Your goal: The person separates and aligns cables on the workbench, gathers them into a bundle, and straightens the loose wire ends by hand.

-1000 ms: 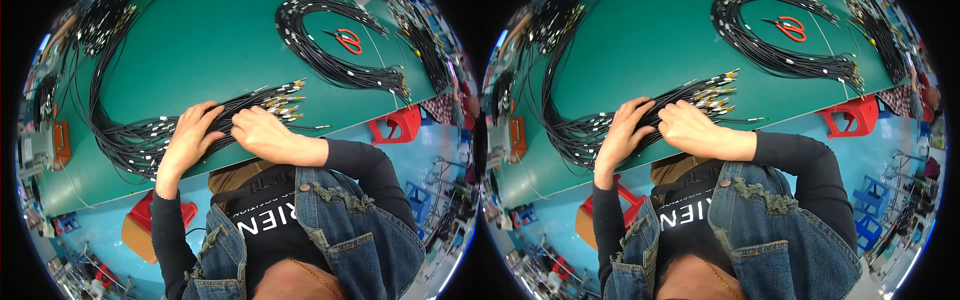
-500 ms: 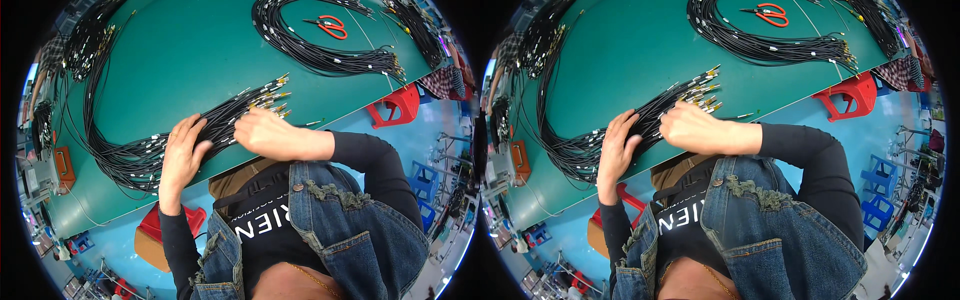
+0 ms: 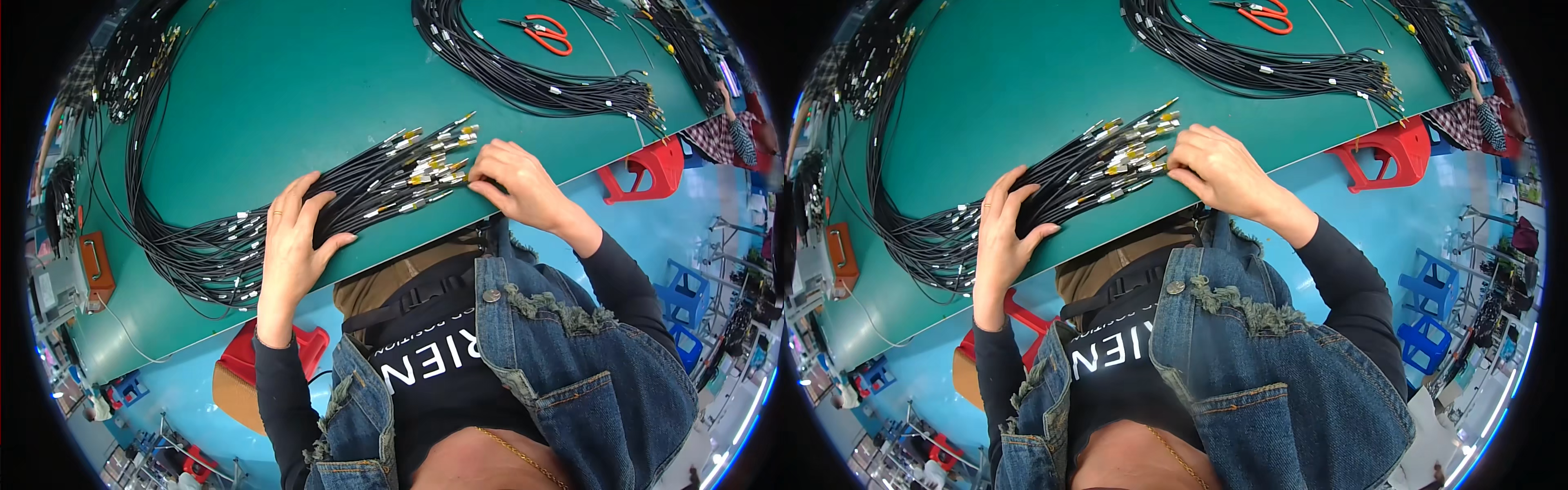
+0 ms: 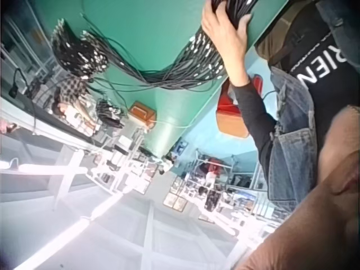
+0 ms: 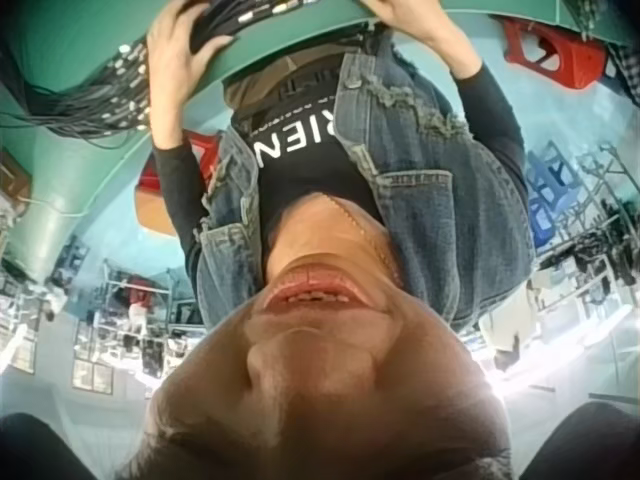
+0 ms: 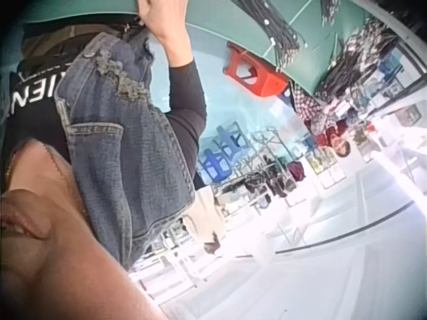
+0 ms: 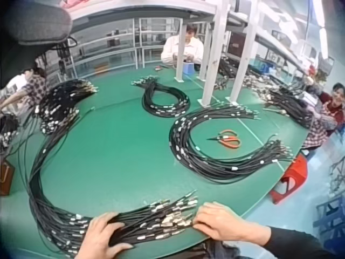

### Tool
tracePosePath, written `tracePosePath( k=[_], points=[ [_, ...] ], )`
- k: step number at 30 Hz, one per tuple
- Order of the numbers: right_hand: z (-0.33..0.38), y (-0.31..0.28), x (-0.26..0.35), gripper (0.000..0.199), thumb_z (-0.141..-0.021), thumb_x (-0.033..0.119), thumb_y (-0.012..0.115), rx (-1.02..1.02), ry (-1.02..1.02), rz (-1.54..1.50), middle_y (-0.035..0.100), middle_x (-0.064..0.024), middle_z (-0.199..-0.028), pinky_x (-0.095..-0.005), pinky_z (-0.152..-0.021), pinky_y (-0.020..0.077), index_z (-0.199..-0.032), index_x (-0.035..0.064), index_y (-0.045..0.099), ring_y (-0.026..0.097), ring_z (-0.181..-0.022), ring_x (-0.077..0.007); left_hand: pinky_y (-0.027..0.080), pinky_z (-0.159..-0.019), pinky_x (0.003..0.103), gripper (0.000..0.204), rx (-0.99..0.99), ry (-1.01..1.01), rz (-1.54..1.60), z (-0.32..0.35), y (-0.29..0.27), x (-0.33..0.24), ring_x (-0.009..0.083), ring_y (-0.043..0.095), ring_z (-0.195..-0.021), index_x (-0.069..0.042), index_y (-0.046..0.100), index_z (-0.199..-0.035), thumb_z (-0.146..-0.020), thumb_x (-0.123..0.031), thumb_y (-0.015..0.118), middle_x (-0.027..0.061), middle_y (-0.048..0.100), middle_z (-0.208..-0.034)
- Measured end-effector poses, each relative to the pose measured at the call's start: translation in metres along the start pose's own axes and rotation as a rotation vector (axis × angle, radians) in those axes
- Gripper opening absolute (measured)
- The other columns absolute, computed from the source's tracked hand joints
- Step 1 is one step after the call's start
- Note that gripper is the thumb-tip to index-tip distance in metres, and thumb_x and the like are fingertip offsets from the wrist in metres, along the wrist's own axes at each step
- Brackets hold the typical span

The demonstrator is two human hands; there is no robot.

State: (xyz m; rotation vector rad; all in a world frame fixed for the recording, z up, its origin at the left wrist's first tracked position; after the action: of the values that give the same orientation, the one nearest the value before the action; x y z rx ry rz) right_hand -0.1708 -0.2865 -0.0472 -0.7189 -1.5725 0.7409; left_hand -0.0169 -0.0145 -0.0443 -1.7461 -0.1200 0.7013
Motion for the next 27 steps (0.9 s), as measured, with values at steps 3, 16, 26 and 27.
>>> tracePosePath(
  k=[3, 16, 26, 27],
  points=[
    [-0.004, 0.003, -0.001, 0.011, -0.082, 0.007, 0.068, -0.090, 0.040, -0.037, 0.059, -0.0087, -0.081, -0.0344, -0.071, 0.0462, -0.088, 0.0013, 0.060, 0.057, -0.073, -0.0250, 0.039, -0.102, 0.044, 0.052, -0.045, -0.027, 0.037, 0.002, 0.001, -0.001, 0.0329, 0.048, -0.123, -0.005, 0.062, -0.111, -0.067, -0.026, 0.080, 0.0127, 0.052, -0.132],
    [0.004, -0.016, -0.005, 0.017, -0.091, 0.010, 0.061, 0.122, 0.536, -0.772, 0.067, -0.0049, -0.085, -0.0260, -0.063, 0.0473, -0.103, -0.0006, 0.065, 0.060, -0.071, -0.0107, 0.045, -0.079, 0.037, 0.015, -0.236, -0.125, 0.203, -0.007, 0.004, -0.005, 0.0287, 0.058, -0.090, -0.002, 0.064, -0.093, -0.079, -0.005, 0.068, 0.0101, 0.065, -0.096],
    [0.011, -0.027, -0.010, 0.022, -0.090, 0.014, 0.061, 0.282, 0.507, -0.740, 0.062, -0.0053, -0.082, -0.0238, -0.060, 0.0439, -0.104, -0.0018, 0.068, 0.054, -0.068, -0.0102, 0.045, -0.075, 0.038, 0.013, -0.204, -0.105, 0.168, -0.012, -0.001, -0.003, 0.0291, 0.057, -0.083, -0.001, 0.063, -0.093, -0.081, -0.004, 0.067, 0.0105, 0.062, -0.088],
    [0.009, -0.027, -0.007, 0.022, -0.090, 0.014, 0.061, 0.293, 0.493, -0.745, 0.062, -0.0053, -0.082, -0.0238, -0.060, 0.0439, -0.104, -0.0018, 0.068, 0.054, -0.068, -0.0102, 0.045, -0.075, 0.038, 0.013, -0.207, -0.118, 0.156, -0.012, -0.003, -0.003, 0.0291, 0.057, -0.083, -0.001, 0.063, -0.093, -0.081, -0.004, 0.067, 0.0105, 0.062, -0.088]
  ],
)
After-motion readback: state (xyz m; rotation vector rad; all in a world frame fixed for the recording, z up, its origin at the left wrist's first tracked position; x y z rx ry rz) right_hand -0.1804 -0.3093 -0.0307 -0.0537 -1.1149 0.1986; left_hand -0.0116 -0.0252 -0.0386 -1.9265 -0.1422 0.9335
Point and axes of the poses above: each hand's wrist, its own z-axis away from the middle knuckle, its own y-axis out of the palm, x = y × z, the point moved 2 cm from there along -z, towards the middle knuckle
